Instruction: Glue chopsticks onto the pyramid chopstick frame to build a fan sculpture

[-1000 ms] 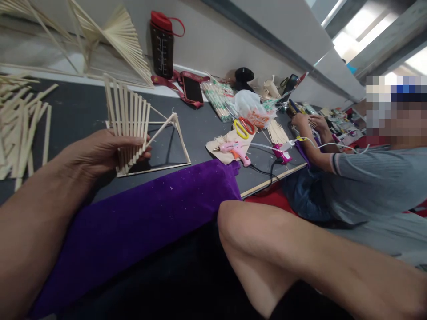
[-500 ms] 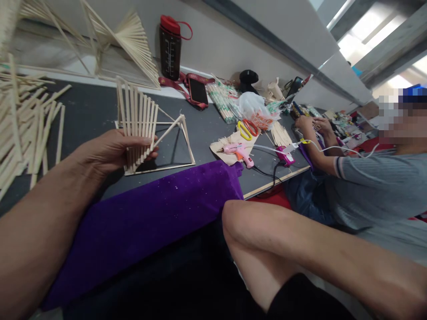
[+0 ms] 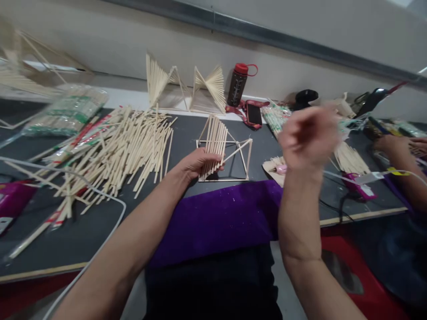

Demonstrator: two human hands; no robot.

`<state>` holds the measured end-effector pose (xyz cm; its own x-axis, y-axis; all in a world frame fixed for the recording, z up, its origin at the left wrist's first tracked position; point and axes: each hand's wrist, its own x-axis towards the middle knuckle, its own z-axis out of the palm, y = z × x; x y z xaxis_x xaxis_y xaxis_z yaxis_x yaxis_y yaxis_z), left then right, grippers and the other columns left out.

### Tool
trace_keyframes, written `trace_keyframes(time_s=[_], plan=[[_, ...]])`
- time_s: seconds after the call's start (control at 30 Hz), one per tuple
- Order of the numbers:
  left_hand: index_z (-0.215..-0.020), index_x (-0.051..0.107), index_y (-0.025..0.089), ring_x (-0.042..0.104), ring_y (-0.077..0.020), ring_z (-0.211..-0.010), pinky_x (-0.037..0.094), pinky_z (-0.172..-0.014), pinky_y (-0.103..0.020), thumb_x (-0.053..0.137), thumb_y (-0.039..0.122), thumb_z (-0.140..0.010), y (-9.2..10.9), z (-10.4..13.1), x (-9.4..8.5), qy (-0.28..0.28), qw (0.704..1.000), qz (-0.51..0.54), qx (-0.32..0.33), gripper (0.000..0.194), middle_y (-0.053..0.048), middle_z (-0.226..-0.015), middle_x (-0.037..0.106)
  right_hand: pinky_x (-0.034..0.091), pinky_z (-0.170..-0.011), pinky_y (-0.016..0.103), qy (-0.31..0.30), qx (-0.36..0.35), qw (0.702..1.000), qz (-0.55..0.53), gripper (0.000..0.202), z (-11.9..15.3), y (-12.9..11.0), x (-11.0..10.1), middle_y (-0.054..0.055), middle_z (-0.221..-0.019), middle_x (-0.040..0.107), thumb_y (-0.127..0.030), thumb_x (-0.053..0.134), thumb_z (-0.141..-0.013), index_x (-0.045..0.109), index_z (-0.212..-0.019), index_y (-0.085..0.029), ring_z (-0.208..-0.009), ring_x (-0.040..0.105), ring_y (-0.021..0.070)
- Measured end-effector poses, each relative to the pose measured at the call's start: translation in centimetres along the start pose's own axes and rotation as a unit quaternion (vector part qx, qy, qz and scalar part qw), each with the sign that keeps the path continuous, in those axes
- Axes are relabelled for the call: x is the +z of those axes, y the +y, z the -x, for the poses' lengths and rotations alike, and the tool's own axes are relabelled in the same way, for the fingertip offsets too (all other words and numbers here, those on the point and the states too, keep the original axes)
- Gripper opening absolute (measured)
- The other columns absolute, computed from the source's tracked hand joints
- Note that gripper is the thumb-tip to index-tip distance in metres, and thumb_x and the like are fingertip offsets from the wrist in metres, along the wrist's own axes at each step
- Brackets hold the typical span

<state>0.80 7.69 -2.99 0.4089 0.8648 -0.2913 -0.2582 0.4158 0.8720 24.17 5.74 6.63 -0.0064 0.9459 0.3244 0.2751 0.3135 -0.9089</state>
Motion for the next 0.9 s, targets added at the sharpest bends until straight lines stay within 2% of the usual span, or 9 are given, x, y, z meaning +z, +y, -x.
trace_keyframes(time_s=[0.07, 0.13, 0.2, 0.3, 0.43, 0.57, 0.77, 0.9], plan=[[-0.075, 0.066, 0.011, 0.063, -0.0141, -0.053, 0.055, -0.055, -0.027, 0.078, 0.015, -0.056, -0.1, 0.0, -0.1, -0.006, 1.000, 0.006, 0.011, 0.023, -0.004, -0.065, 0.065, 0.040, -0.047, 0.023, 0.039, 0.012, 0.998, -0.054, 0.027, -1.0, 1.6, 2.1, 0.002, -0.073, 0.061, -0.045, 0.052, -0.089, 0.061, -0.079, -0.021, -0.054, 0.052, 0.0091], [-0.075, 0.066, 0.011, 0.062, -0.0133, -0.053, 0.055, -0.056, -0.027, 0.079, 0.016, -0.056, -0.2, -0.1, -0.1, -0.007, 1.000, 0.013, 0.023, 0.023, -0.002, -0.065, 0.064, 0.036, -0.045, 0.022, 0.042, 0.060, 0.994, -0.080, 0.019, -2.1, 3.6, 4.0, 0.000, -0.068, 0.060, -0.038, 0.062, -0.081, 0.062, -0.076, -0.020, -0.051, 0.049, 0.0077], [-0.075, 0.067, 0.011, 0.062, -0.0130, -0.053, 0.055, -0.056, -0.026, 0.079, 0.016, -0.056, -0.3, -0.1, -0.1, -0.003, 0.999, 0.017, 0.028, 0.023, -0.002, -0.064, 0.064, 0.035, -0.046, 0.021, 0.018, 0.101, 0.990, -0.094, 0.015, -3.2, 5.3, 5.2, 0.000, -0.068, 0.062, -0.034, 0.065, -0.077, 0.065, -0.076, -0.019, -0.053, 0.050, 0.0078], [-0.076, 0.067, 0.011, 0.062, -0.0134, -0.053, 0.055, -0.055, -0.027, 0.078, 0.016, -0.057, -0.3, -0.2, -0.1, 0.002, 0.999, 0.022, 0.025, 0.023, -0.003, -0.064, 0.064, 0.032, -0.046, 0.022, -0.042, 0.128, 0.986, -0.100, 0.019, -4.5, 6.9, 5.6, 0.001, -0.066, 0.062, -0.035, 0.067, -0.074, 0.070, -0.076, -0.017, -0.055, 0.051, 0.0086], [-0.076, 0.066, 0.011, 0.061, -0.0134, -0.052, 0.054, -0.054, -0.027, 0.076, 0.014, -0.058, -0.3, -0.2, -0.1, 0.006, 0.999, 0.030, 0.018, 0.021, -0.004, -0.063, 0.064, 0.032, -0.048, 0.024, -0.097, 0.122, 0.986, -0.058, 0.019, -6.2, 7.5, 5.5, 0.002, -0.067, 0.064, -0.033, 0.071, -0.069, 0.074, -0.078, -0.016, -0.056, 0.049, 0.0095], [-0.076, 0.066, 0.011, 0.060, -0.0132, -0.053, 0.055, -0.056, -0.028, 0.077, 0.014, -0.057, -0.3, -0.1, -0.1, 0.005, 0.999, 0.038, 0.014, 0.022, -0.003, -0.063, 0.063, 0.040, -0.056, 0.026, -0.120, 0.087, 0.988, -0.050, 0.013, -7.6, 7.9, 6.3, 0.002, -0.072, 0.067, -0.027, 0.073, -0.066, 0.075, -0.076, -0.018, -0.063, 0.052, 0.0109], [-0.077, 0.066, 0.012, 0.060, -0.0130, -0.055, 0.054, -0.056, -0.027, 0.076, 0.015, -0.059, -0.1, 0.1, -0.3, 0.015, 1.000, 0.018, 0.006, 0.021, -0.004, -0.064, 0.064, 0.043, -0.058, 0.027, -0.118, 0.079, 0.989, -0.049, 0.013, -8.2, 8.9, 8.0, 0.002, -0.069, 0.066, -0.024, 0.074, -0.066, 0.076, -0.077, -0.017, -0.062, 0.052, 0.0116], [-0.077, 0.066, 0.011, 0.059, -0.0123, -0.054, 0.053, -0.055, -0.025, 0.076, 0.017, -0.058, 0.1, 0.2, -0.7, 0.019, 1.000, 0.005, 0.006, 0.021, -0.003, -0.064, 0.063, 0.043, -0.059, 0.028, -0.119, 0.081, 0.987, -0.075, 0.011, -7.7, 8.7, 8.3, 0.002, -0.067, 0.065, -0.020, 0.073, -0.067, 0.075, -0.076, -0.016, -0.061, 0.051, 0.0107]])
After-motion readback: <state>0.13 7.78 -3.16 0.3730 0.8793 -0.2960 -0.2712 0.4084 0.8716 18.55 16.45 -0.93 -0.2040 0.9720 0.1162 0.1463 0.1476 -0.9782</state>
